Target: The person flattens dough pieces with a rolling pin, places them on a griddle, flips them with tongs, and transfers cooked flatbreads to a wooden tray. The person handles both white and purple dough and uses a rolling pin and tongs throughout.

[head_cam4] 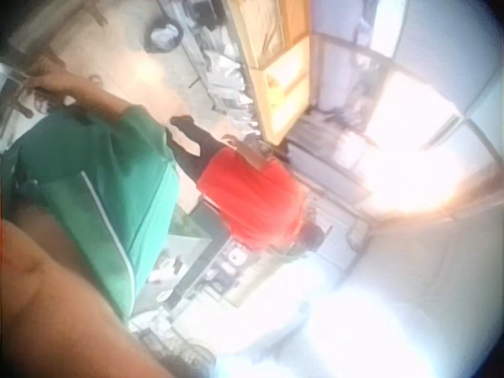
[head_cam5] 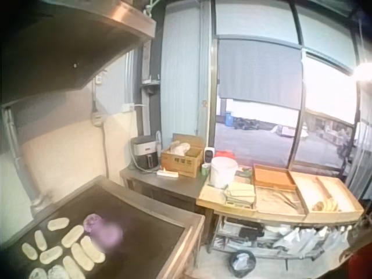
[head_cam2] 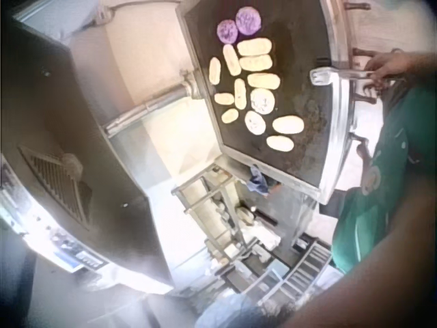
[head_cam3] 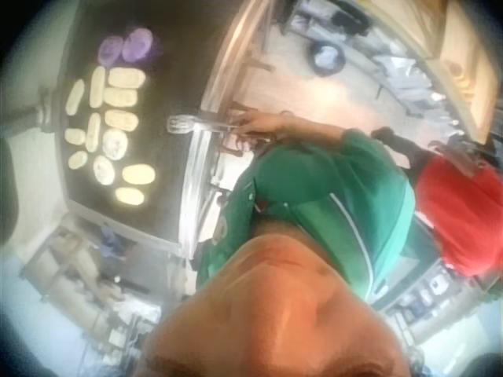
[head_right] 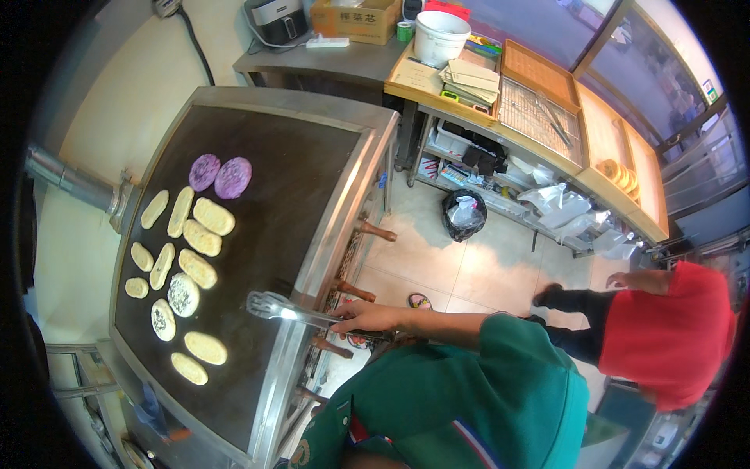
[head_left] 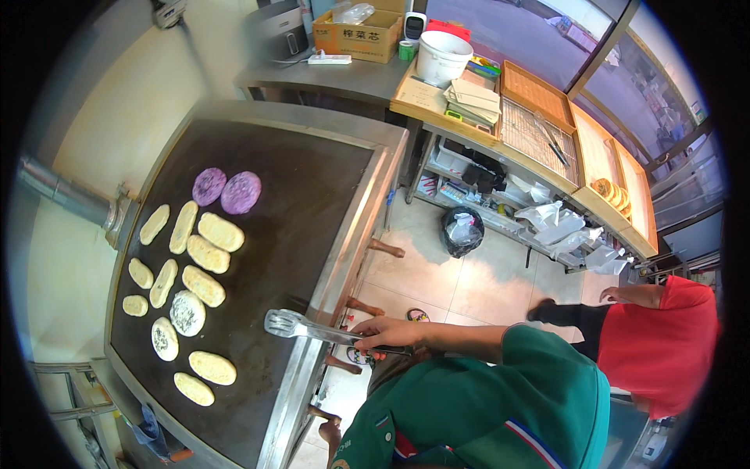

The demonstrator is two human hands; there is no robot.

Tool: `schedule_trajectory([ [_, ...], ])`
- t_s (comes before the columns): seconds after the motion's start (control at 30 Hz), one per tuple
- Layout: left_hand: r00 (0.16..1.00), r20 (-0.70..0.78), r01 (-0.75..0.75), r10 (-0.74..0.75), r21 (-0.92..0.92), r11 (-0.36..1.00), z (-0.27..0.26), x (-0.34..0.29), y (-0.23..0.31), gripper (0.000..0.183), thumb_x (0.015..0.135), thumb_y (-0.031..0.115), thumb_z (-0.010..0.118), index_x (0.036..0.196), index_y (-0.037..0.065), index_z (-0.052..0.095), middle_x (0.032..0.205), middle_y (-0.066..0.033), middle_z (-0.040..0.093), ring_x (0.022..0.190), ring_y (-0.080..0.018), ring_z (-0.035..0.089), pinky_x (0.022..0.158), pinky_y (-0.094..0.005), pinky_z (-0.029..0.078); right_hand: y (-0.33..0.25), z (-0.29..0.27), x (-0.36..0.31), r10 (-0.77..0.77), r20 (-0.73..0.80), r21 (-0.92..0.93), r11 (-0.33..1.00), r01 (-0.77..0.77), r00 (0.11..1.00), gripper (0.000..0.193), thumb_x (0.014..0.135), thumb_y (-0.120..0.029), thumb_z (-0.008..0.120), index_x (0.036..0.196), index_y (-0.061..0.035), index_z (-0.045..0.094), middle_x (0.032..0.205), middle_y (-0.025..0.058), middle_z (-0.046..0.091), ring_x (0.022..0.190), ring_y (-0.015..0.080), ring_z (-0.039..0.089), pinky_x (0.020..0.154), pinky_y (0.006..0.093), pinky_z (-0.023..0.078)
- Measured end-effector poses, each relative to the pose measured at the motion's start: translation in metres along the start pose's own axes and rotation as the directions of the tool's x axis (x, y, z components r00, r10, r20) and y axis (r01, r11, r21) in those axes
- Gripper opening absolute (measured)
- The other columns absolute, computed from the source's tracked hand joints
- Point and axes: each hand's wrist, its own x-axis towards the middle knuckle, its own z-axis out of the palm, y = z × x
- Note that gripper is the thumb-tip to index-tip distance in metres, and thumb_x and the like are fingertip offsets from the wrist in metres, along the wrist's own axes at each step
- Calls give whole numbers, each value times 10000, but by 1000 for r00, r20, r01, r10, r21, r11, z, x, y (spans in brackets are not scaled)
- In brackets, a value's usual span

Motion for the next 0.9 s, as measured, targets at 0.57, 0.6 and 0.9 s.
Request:
schedule_trajectory([
  [0.57, 737, 471, -656, 485, 324, 682, 123, -66, 108, 268, 838, 363, 494, 917, 171, 664, 935, -125, 651, 914, -320, 608, 789, -444, 487, 27, -291, -237, -324, -877, -295, 946, 136, 354, 248, 910, -159, 584, 1101, -7, 538, 707, 25, 573, 582, 64, 526, 497, 218, 435],
  [0.6, 775, 490, -580, 399, 298, 758, 121, -67, 128, 304, 845, 388, 486, 968, 179, 670, 976, -134, 651, 942, -328, 603, 817, -444, 486, 34, -308, -252, -379, -885, -369, 925, 86, 270, 284, 897, -196, 610, 1095, -4, 544, 718, 28, 572, 586, 92, 531, 509, 244, 434],
  [0.9, 876, 423, -54, 231, -391, 919, 99, -24, 200, 199, 815, 153, 544, 864, -20, 628, 828, -142, 670, 742, -269, 672, 633, -367, 557, -16, -413, -313, -548, -835, -493, 703, -512, 51, 436, 716, -278, 754, 957, 23, 551, 695, 188, 604, 647, 324, 622, 594, 384, 482],
])
